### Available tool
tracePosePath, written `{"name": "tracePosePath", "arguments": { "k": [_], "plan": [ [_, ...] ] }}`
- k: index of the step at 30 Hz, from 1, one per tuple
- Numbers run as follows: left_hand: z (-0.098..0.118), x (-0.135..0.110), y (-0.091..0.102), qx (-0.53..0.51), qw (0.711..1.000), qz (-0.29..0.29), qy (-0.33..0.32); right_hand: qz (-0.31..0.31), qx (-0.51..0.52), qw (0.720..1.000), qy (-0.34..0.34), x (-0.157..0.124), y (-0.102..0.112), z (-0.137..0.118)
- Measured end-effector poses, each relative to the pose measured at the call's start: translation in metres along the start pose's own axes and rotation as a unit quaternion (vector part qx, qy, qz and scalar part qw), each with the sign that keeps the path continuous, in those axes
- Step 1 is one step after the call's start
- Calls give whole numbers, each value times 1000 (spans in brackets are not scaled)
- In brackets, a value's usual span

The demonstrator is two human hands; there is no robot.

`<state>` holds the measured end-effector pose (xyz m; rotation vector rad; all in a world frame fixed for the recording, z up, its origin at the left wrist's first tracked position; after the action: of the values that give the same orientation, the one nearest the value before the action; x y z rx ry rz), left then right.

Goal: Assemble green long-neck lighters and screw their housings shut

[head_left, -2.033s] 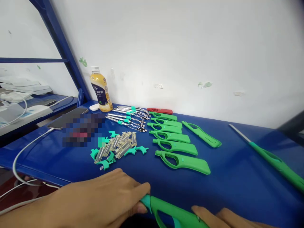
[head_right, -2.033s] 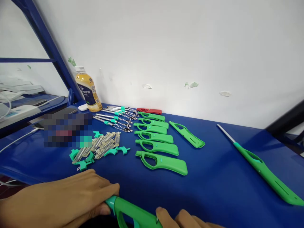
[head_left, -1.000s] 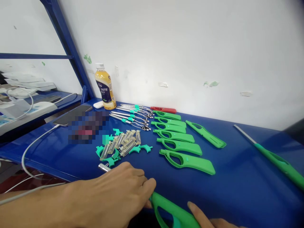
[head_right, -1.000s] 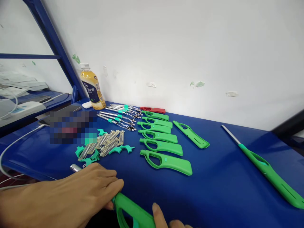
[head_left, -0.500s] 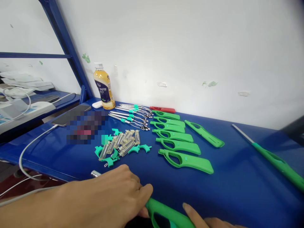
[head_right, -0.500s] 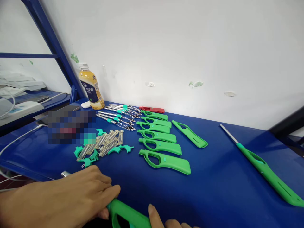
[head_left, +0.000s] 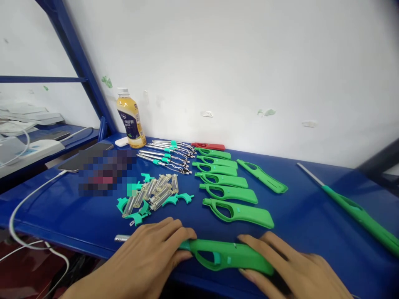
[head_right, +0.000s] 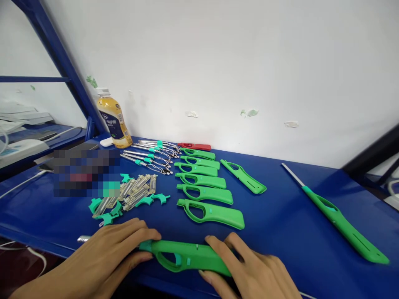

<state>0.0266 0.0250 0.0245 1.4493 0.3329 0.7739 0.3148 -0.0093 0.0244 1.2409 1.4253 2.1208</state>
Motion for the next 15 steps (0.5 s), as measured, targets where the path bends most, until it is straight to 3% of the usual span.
{"name": "tracePosePath", "arguments": {
  "k": [5,10,15],
  "plan": [
    [-9,-7,-16,-14,1000,18,-10,-54,31,998,-27,-11,-3,-1],
    [0,0,-8,8,996,87,-31,-55,33,997,-42,-16,-5,-4],
    [16,7,-5,-25,997,65,-23,-47,35,998,-32,-16,-2,-7]
  ]
}}
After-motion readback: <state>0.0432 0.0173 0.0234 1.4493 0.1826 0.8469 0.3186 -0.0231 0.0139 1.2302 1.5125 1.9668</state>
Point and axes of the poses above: each hand's wrist, its own x-axis towards the middle knuckle, its own y-axis out of the back of the hand, z = x × y, the point moved 3 cm from there along x, towards the middle knuckle, and after that the axes turned 3 degrees about y, right-handed, at the moved point
